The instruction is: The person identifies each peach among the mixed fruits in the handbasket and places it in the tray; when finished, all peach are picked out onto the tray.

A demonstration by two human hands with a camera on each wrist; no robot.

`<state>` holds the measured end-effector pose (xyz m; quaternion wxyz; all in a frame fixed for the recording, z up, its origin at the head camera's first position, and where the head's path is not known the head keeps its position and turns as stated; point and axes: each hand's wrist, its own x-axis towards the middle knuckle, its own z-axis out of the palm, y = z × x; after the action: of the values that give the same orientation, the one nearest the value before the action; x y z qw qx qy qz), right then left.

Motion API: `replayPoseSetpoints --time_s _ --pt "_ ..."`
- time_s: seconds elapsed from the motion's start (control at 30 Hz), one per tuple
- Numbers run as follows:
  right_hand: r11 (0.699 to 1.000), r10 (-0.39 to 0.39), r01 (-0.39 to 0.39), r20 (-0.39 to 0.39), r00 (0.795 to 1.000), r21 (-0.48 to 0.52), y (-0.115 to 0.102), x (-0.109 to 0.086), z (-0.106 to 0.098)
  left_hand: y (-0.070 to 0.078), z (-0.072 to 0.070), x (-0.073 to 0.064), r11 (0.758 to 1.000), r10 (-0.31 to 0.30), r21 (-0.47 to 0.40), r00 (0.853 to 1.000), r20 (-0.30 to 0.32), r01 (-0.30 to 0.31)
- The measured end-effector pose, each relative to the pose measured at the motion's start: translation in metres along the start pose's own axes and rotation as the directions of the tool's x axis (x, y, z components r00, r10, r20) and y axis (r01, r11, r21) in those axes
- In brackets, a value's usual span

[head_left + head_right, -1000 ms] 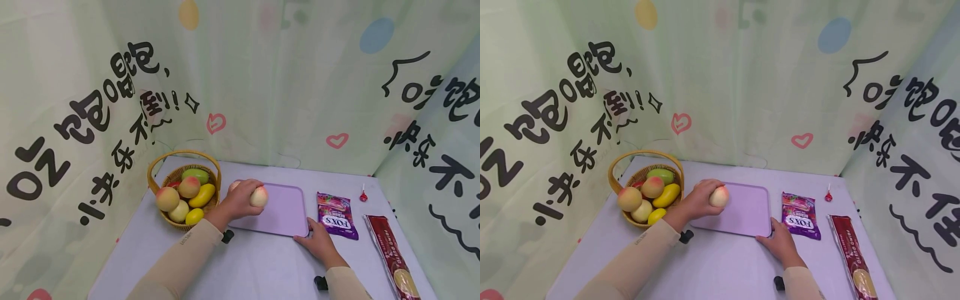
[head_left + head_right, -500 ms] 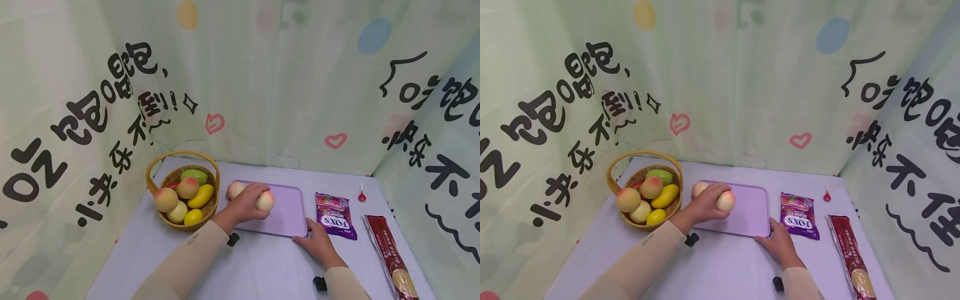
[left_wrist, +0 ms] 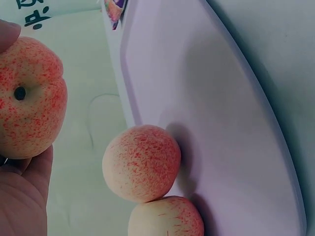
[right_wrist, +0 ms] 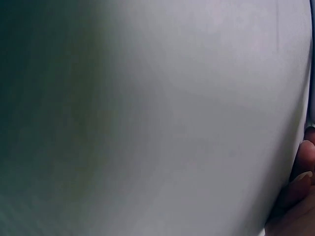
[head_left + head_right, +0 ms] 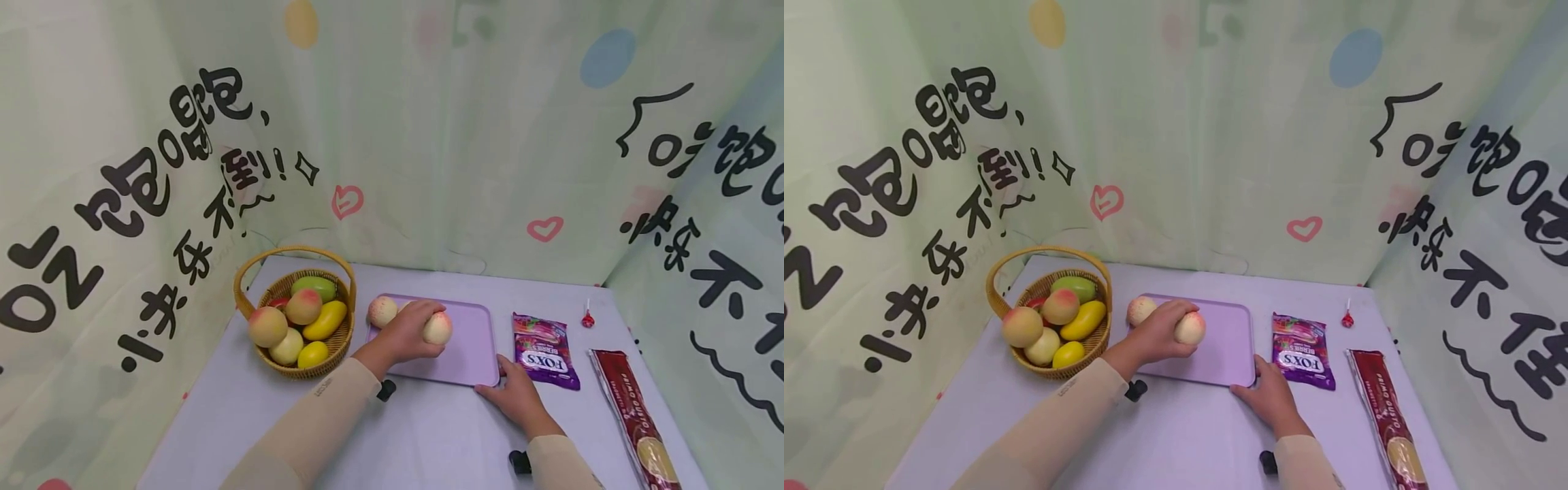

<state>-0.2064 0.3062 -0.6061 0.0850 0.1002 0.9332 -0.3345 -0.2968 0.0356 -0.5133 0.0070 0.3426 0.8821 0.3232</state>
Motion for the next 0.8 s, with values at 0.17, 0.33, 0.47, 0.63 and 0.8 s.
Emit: replayPoseSetpoints --time_s 0.17,0.33,0.47,0.63,0.8 --pt "1.0 -0.014 0.014 -0.007 1.0 -0.005 0.001 0.001 0.0 -0.001 0.003 0.005 1.0 -0.002 0.007 1.0 -0.005 0.002" --pt "1.0 -0.017 0.017 -0.007 1.0 0.004 0.002 0.001 -0.001 -0.003 0.008 0.009 1.0 -0.022 -0.003 1.0 0.009 0.022" --pt "1.0 -0.014 0.014 -0.003 1.0 0.006 0.003 0.001 0.0 -0.004 0.011 0.011 0.999 -0.036 -0.001 0.999 0.022 0.036" --pt "1.0 -0.011 0.011 -0.003 1.0 0.0 0.004 0.001 0.001 -0.007 0.014 0.015 0.999 -0.047 0.014 0.998 0.038 0.046" --pt "1.0 -0.011 0.011 -0.001 1.0 0.003 0.003 0.003 0.001 -0.01 0.014 0.018 0.998 -0.052 0.023 0.998 0.041 0.051"
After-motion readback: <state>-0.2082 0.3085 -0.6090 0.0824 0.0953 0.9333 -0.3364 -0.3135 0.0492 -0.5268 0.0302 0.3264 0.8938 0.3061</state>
